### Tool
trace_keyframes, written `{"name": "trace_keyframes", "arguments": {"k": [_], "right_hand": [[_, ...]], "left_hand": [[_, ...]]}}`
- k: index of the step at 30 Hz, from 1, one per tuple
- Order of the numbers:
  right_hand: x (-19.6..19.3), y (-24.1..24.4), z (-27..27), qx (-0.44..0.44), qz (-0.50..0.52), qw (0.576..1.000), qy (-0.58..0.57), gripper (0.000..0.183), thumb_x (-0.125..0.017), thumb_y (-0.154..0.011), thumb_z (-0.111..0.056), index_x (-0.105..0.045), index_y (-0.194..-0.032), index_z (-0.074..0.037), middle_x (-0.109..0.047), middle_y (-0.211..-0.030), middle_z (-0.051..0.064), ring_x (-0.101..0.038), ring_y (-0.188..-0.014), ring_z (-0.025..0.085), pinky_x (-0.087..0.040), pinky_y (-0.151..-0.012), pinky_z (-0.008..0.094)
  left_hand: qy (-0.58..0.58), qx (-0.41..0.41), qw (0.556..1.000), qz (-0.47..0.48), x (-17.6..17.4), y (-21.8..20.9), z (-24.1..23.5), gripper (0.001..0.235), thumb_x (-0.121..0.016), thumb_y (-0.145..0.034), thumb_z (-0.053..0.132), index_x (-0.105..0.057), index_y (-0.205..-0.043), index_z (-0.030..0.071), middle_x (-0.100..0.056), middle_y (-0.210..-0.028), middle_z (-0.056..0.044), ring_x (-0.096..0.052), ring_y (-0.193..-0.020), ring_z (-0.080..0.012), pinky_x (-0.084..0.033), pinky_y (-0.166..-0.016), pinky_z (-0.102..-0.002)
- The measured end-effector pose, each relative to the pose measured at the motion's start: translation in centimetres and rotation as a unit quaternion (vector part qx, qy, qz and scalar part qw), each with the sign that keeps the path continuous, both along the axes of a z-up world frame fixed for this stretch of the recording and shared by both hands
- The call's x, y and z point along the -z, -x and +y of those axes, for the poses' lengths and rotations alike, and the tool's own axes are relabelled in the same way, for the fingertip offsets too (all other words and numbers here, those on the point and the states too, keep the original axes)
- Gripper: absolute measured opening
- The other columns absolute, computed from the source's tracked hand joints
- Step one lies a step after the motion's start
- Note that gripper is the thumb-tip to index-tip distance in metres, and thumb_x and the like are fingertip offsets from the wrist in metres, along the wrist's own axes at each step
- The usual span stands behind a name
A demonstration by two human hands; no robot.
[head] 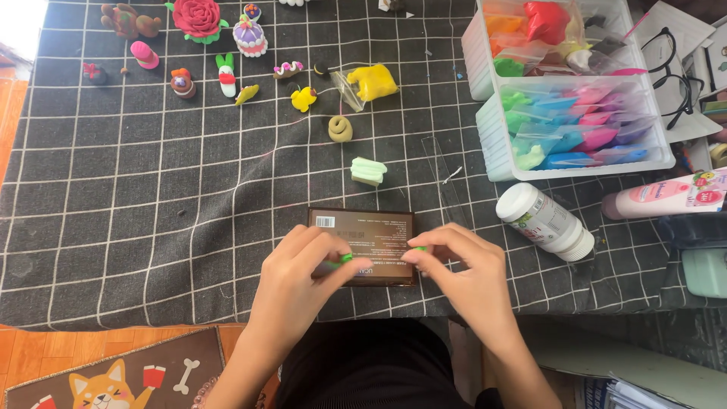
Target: Shaping and assembling small pieces of colored clay to create miniature food decorations on a workspace
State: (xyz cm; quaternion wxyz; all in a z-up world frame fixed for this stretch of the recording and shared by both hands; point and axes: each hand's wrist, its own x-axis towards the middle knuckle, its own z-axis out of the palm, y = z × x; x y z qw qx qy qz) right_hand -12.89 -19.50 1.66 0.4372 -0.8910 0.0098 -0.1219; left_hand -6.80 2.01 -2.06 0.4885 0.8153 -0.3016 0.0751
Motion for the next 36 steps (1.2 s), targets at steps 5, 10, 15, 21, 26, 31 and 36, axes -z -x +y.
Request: {"name": "trace_keyframes", "arguments": {"k": [5, 10, 15, 21, 26, 31, 36], "right_hand": [[0.0, -0.2, 0.6, -0.03, -0.023, 0.999, 0.037, 0.008, -0.07, -0.094, -0.007, -0.074, -0.1, -0.008, -0.075, -0.096, 0.004, -0.072, -0.09, 0.015, -0.055, -0.087, 0.025], [1.2, -0.3, 1.0, -0.011, 0.023, 1.0, 0.012, 0.015, -0.063, -0.099, -0.01, -0.076, -0.104, -0.01, -0.074, -0.082, 0.0, -0.069, -0.063, 0.008, -0.057, -0.073, 0.019], [1.8, -1.1, 1.4, -0.063, -0.03, 0.996, 0.059, 0.013, -0.071, -0.095, -0.008, -0.071, -0.108, -0.008, -0.072, -0.106, 0.005, -0.068, -0.085, 0.014, -0.056, -0.083, 0.024], [3.3, -1.5, 1.7, -0.086, -0.143, 0.978, 0.122, 0.01, -0.078, -0.09, -0.012, -0.074, -0.094, -0.004, -0.071, -0.09, 0.007, -0.064, -0.083, 0.022, -0.05, -0.083, 0.032], [4.9, -0.3, 1.2, -0.083, -0.139, 0.967, 0.195, 0.023, -0.076, -0.094, -0.022, -0.077, -0.117, -0.019, -0.062, -0.125, 0.007, -0.049, -0.108, 0.029, -0.046, -0.098, 0.036], [5.7, 0.4, 0.0, -0.058, -0.136, 0.94, 0.309, 0.028, -0.073, -0.098, -0.032, -0.074, -0.126, -0.031, -0.053, -0.152, 0.008, -0.041, -0.122, 0.034, -0.041, -0.098, 0.039], [6.4, -0.3, -0.9, -0.074, -0.171, 0.923, 0.336, 0.032, -0.072, -0.099, -0.042, -0.072, -0.13, -0.035, -0.045, -0.158, 0.006, -0.041, -0.125, 0.035, -0.038, -0.106, 0.04]], "left_hand": [[0.011, 0.011, 0.999, -0.035, 1.3, -0.2, 0.3, 0.021, -0.072, -0.096, 0.008, -0.072, -0.116, 0.01, -0.068, -0.106, -0.007, -0.063, -0.087, -0.0224, -0.054, -0.08, -0.034], [0.026, -0.015, 0.999, -0.031, 0.9, -0.2, 0.1, 0.01, -0.078, -0.091, 0.013, -0.07, -0.094, 0.009, -0.073, -0.09, -0.002, -0.063, -0.074, -0.0155, -0.053, -0.072, -0.028], [0.038, -0.017, 0.998, -0.047, 1.9, -0.4, 0.4, 0.017, -0.072, -0.096, 0.004, -0.071, -0.112, 0.008, -0.068, -0.102, -0.008, -0.064, -0.091, -0.0232, -0.052, -0.083, -0.034], [0.025, -0.004, 0.997, -0.075, 1.8, -0.4, 0.4, 0.005, -0.073, -0.096, 0.011, -0.069, -0.098, 0.009, -0.073, -0.097, -0.004, -0.063, -0.086, -0.0226, -0.048, -0.082, -0.034], [-0.018, -0.034, 0.995, -0.097, 2.5, -0.2, 0.7, 0.012, -0.074, -0.095, 0.008, -0.071, -0.104, 0.015, -0.065, -0.105, 0.0, -0.058, -0.087, -0.0236, -0.046, -0.082, -0.039], [-0.039, -0.04, 0.993, -0.102, 2.8, -0.2, 0.7, 0.014, -0.075, -0.094, 0.007, -0.072, -0.105, 0.016, -0.064, -0.104, 0.0, -0.056, -0.085, -0.024, -0.043, -0.076, -0.04], [-0.041, -0.054, 0.993, -0.099, 3.2, -0.5, 0.5, 0.021, -0.078, -0.092, 0.005, -0.072, -0.107, 0.018, -0.063, -0.103, 0.0, -0.054, -0.081, -0.0211, -0.042, -0.073, -0.038]]}}
